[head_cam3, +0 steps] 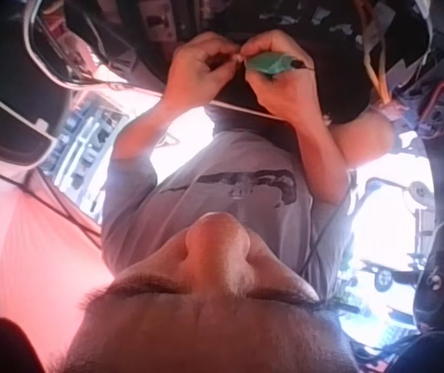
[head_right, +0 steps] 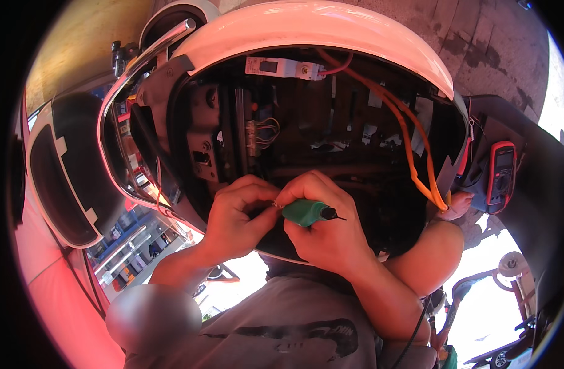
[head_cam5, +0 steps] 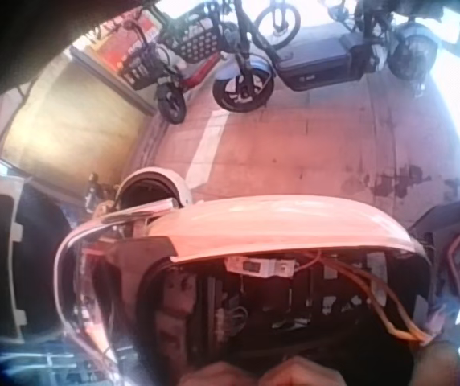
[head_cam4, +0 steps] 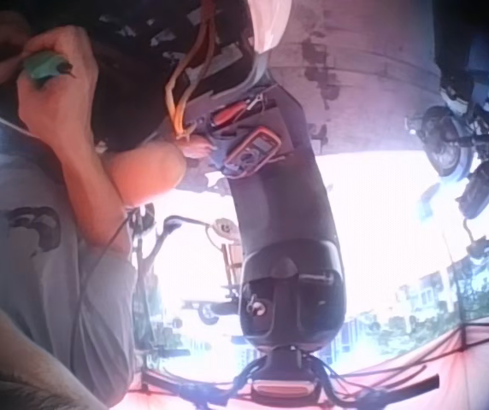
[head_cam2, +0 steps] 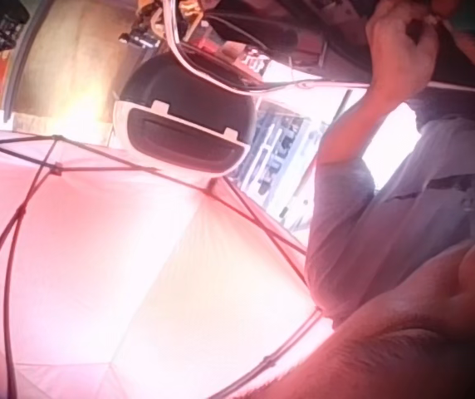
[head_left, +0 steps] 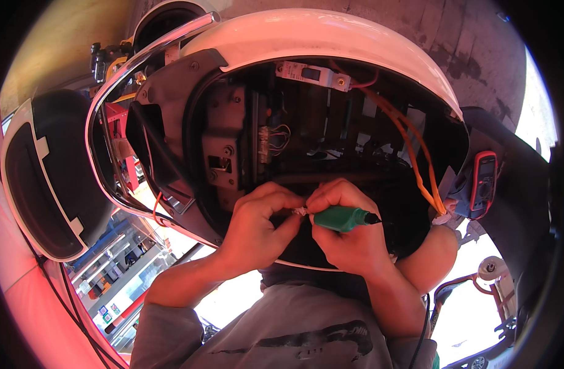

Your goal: The person uses a green-handled screwdriver to tighten a small screw on a circuit board inside the open compartment of a white scooter. The person holds the wires and adjusts the screwdriver repeatedly to secure the connection.

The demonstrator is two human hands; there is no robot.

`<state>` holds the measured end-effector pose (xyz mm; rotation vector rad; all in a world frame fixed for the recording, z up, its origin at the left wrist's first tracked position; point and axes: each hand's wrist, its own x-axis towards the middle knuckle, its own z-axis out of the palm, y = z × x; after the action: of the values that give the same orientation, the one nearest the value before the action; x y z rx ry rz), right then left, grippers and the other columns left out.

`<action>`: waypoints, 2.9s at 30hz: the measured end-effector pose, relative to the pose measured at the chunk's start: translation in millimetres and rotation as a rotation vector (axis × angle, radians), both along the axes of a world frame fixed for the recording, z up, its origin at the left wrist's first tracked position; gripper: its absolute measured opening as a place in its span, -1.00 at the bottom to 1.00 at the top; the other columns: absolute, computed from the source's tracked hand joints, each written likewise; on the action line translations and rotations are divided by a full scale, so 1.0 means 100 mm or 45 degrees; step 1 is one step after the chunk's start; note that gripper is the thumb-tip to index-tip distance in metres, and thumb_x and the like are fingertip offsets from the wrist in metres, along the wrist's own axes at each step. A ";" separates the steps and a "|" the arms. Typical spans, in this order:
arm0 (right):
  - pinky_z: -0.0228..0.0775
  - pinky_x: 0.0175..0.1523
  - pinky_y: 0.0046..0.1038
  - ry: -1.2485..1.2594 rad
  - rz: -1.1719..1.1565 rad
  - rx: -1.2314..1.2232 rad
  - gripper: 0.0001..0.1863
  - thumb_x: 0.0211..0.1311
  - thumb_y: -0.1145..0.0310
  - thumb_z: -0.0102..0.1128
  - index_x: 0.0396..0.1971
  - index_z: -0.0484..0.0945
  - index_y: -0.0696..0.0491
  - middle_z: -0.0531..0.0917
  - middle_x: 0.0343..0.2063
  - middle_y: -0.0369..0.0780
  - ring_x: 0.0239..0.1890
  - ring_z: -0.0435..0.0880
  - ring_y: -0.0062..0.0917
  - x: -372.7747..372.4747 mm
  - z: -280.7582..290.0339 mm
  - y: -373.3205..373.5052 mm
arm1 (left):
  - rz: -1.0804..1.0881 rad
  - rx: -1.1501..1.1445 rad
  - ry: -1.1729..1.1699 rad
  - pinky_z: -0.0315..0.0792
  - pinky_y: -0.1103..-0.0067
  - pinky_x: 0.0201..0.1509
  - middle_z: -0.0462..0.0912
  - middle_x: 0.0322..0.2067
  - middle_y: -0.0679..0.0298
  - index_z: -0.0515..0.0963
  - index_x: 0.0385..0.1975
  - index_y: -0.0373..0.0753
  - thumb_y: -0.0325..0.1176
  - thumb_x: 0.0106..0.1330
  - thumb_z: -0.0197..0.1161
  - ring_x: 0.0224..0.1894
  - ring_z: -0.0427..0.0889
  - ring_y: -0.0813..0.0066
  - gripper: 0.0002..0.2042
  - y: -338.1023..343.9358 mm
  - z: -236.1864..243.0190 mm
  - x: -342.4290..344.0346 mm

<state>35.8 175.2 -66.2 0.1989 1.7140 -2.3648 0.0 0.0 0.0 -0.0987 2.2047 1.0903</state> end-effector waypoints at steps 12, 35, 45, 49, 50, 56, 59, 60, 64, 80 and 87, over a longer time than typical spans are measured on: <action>0.55 -0.07 -0.49 -0.066 -0.005 -0.027 -0.72 0.05 0.74 0.27 -0.24 0.61 0.12 0.69 -0.26 -0.21 -0.20 0.73 -0.45 0.03 0.06 0.01 | -0.067 0.008 -0.087 0.69 0.51 0.11 0.61 -0.01 0.14 0.67 -0.09 -0.46 -0.71 0.28 0.30 0.02 0.74 0.36 -0.78 0.01 0.03 -0.04; 0.49 -0.23 -0.67 -0.202 -0.132 -0.169 -0.74 0.33 0.70 0.27 -0.07 0.52 0.10 0.65 -0.22 -0.31 -0.29 0.61 -0.75 0.07 -0.04 0.04 | 0.630 -0.516 0.969 0.52 0.48 0.03 0.52 0.11 0.01 0.44 0.27 -0.48 0.01 0.32 0.52 0.00 0.51 0.40 -0.26 -0.91 0.59 -0.20; 0.47 -0.17 -0.63 0.035 -0.163 0.062 -0.77 0.30 0.65 0.32 -0.12 0.56 0.05 0.68 -0.24 -0.34 -0.27 0.61 -0.74 0.00 -0.40 0.05 | 1.040 0.390 0.529 0.71 0.31 0.04 0.73 0.00 0.02 0.50 0.21 -0.46 -0.33 0.21 0.60 -0.05 0.78 0.21 -0.39 -1.11 0.24 -0.60; 0.39 -0.28 -0.66 0.089 -0.178 -0.017 -0.75 0.30 0.63 0.29 -0.09 0.55 0.04 0.66 -0.26 -0.33 -0.37 0.56 -0.74 -0.08 -0.49 0.13 | 1.135 1.364 0.238 0.74 0.28 0.05 0.74 -0.06 0.20 0.55 0.18 -0.25 -0.32 0.41 0.42 -0.09 0.79 0.30 -0.61 -1.18 0.30 -0.37; 0.39 -0.30 -0.65 0.140 -0.170 -0.030 -0.75 0.31 0.62 0.27 -0.07 0.55 0.04 0.64 -0.27 -0.33 -0.39 0.55 -0.74 -0.10 -0.50 0.15 | 1.065 1.574 0.178 0.71 0.21 0.09 0.72 0.00 0.17 0.51 0.23 -0.25 -0.26 0.45 0.39 -0.04 0.78 0.24 -0.57 -1.15 0.29 -0.28; 0.41 -0.18 -0.61 0.231 -0.189 0.198 -0.76 0.33 0.57 0.29 -0.04 0.56 0.06 0.62 -0.22 -0.32 -0.29 0.53 -0.68 -0.25 -0.59 0.26 | 0.666 2.408 0.030 0.51 -0.13 0.29 0.54 0.31 0.06 0.28 0.51 -0.13 0.26 0.58 -0.01 0.27 0.60 -0.06 -0.29 -0.85 0.07 0.07; 0.48 -0.08 -0.55 0.224 -0.262 0.256 -0.72 0.37 0.50 0.31 0.04 0.57 0.10 0.61 -0.16 -0.29 -0.18 0.57 -0.62 -0.32 -0.49 0.23 | 0.801 2.397 -0.124 0.54 -0.07 0.25 0.55 0.31 0.08 0.26 0.53 -0.12 0.36 0.56 -0.14 0.20 0.64 -0.03 -0.23 -0.87 -0.03 0.12; 0.51 -0.06 -0.54 0.290 -0.347 0.266 -0.72 0.40 0.47 0.32 0.05 0.57 0.11 0.61 -0.15 -0.29 -0.15 0.58 -0.60 -0.32 -0.43 0.16 | 0.871 2.329 -0.179 0.56 -0.01 0.21 0.55 0.31 0.09 0.26 0.54 -0.12 0.36 0.56 -0.12 0.16 0.66 0.00 -0.23 -0.89 -0.06 0.15; 0.35 -0.26 -0.59 0.336 -0.456 0.184 -0.63 0.50 0.33 0.29 0.21 0.53 0.11 0.58 -0.28 -0.32 -0.36 0.48 -0.66 -0.27 0.06 -0.03 | 0.706 2.393 -0.163 0.58 0.03 0.18 0.54 0.32 0.09 0.25 0.54 -0.13 0.38 0.55 -0.13 0.14 0.66 0.02 -0.21 -0.88 -0.15 0.25; 0.39 -0.29 -0.66 0.256 -0.219 0.121 -0.71 0.59 0.44 0.13 0.21 0.50 0.11 0.69 -0.39 -0.29 -0.41 0.58 -0.73 -0.21 0.08 -0.29 | 0.600 2.248 -0.220 0.62 -0.08 0.13 0.34 0.46 -0.01 0.07 0.60 -0.24 0.47 0.50 -0.19 0.14 0.66 -0.09 -0.06 -0.87 -0.08 0.27; 0.41 -0.27 -0.66 0.212 -0.150 0.083 -0.71 0.57 0.43 0.15 0.20 0.51 0.10 0.69 -0.37 -0.29 -0.39 0.58 -0.73 -0.20 0.09 -0.33 | 0.611 2.232 -0.143 0.64 -0.08 0.12 0.33 0.46 -0.04 0.05 0.59 -0.30 0.47 0.49 -0.18 0.19 0.63 -0.13 -0.03 -0.87 -0.09 0.24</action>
<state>16.0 142.1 -56.8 0.1198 1.9053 -2.4737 24.2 -87.0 -8.7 0.0972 0.4964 2.7178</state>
